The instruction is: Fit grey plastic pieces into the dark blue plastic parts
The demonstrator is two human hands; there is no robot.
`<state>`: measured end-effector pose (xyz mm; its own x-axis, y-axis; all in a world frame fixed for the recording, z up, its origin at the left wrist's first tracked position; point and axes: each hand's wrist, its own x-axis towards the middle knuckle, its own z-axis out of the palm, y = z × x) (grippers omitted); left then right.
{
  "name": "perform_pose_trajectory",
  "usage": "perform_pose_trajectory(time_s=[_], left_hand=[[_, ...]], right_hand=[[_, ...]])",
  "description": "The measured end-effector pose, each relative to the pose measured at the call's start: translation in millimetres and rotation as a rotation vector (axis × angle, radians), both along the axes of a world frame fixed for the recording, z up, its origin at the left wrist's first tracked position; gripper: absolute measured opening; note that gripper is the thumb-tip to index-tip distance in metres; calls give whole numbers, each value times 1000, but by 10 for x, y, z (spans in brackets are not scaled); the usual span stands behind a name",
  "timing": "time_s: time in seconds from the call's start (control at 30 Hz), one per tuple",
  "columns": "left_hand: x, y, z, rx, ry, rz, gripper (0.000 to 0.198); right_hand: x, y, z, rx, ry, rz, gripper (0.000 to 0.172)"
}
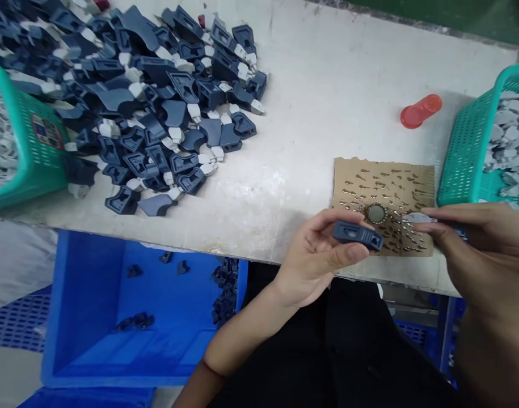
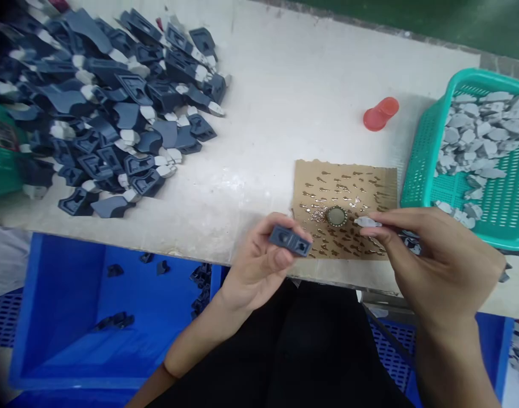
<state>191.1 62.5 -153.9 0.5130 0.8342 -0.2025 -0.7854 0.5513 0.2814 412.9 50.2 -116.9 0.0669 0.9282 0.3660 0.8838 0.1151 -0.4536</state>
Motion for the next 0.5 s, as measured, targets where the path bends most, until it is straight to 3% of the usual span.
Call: perform_pose_trajectory(time_s=[0.13, 0.23, 0.5], left_hand=[[-67, -33, -27, 240, 276, 252, 30], [-111, -51, -17, 325, 418, 383, 35], [-152, -50, -39, 420, 529, 475, 43]], right_hand=[[56, 104, -48, 124, -219, 231, 11], [79, 133, -68, 149, -279, 323, 16], [18, 146, -126, 118, -323, 360, 22]])
